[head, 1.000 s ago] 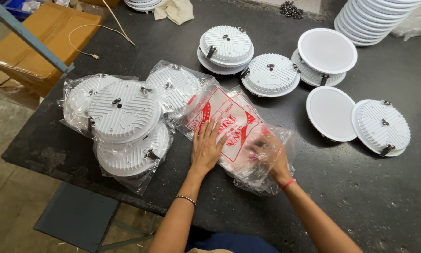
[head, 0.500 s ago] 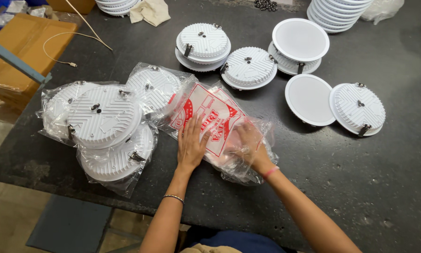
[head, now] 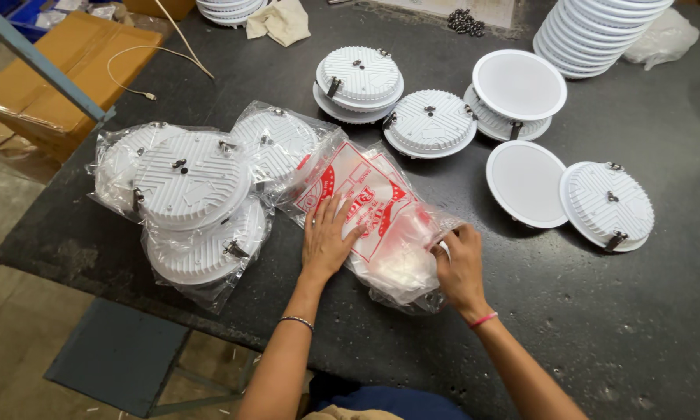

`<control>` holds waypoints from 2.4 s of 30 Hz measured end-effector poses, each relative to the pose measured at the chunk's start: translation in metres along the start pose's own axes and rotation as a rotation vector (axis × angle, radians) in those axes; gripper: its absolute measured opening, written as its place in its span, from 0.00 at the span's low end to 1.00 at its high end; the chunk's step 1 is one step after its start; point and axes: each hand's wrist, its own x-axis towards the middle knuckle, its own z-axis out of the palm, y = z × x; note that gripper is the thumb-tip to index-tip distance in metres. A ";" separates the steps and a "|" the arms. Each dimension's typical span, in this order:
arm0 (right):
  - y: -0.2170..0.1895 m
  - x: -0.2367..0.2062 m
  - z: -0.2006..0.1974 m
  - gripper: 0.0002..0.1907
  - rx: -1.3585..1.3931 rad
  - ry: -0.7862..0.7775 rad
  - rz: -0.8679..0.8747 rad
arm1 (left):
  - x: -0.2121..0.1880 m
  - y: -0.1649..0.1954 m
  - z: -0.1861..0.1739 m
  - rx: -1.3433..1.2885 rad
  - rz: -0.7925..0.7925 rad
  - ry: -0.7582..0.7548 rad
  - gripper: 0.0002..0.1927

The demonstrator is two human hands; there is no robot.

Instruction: The person places round LED panel light fixtures one at a time into clear plastic bags, wraps the plastic around each unit, and sets the bagged fixtures on the workbench with other packaged units. They occasionally reposition the printed plastic sheet and reach for the next unpackaged fixture.

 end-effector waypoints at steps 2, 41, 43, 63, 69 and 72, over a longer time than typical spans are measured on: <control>0.009 -0.007 -0.004 0.06 0.232 -0.069 0.247 | -0.002 0.004 0.003 0.008 -0.007 -0.019 0.36; 0.130 -0.082 -0.160 0.24 0.578 -0.413 -0.051 | -0.123 0.232 0.087 -0.240 0.078 0.383 0.09; 0.129 -0.081 -0.165 0.26 0.594 -0.447 -0.121 | -0.126 0.238 0.089 -0.237 0.059 0.396 0.09; 0.135 -0.082 -0.145 0.09 1.201 -0.504 0.708 | -0.148 0.294 0.113 -0.318 -0.011 0.260 0.17; 0.157 -0.092 -0.156 0.09 1.289 -0.431 0.766 | -0.136 0.296 0.121 -0.043 -0.075 0.121 0.23; 0.168 -0.101 -0.160 0.09 1.315 -0.419 0.796 | -0.120 0.296 0.121 0.053 -0.238 -0.070 0.29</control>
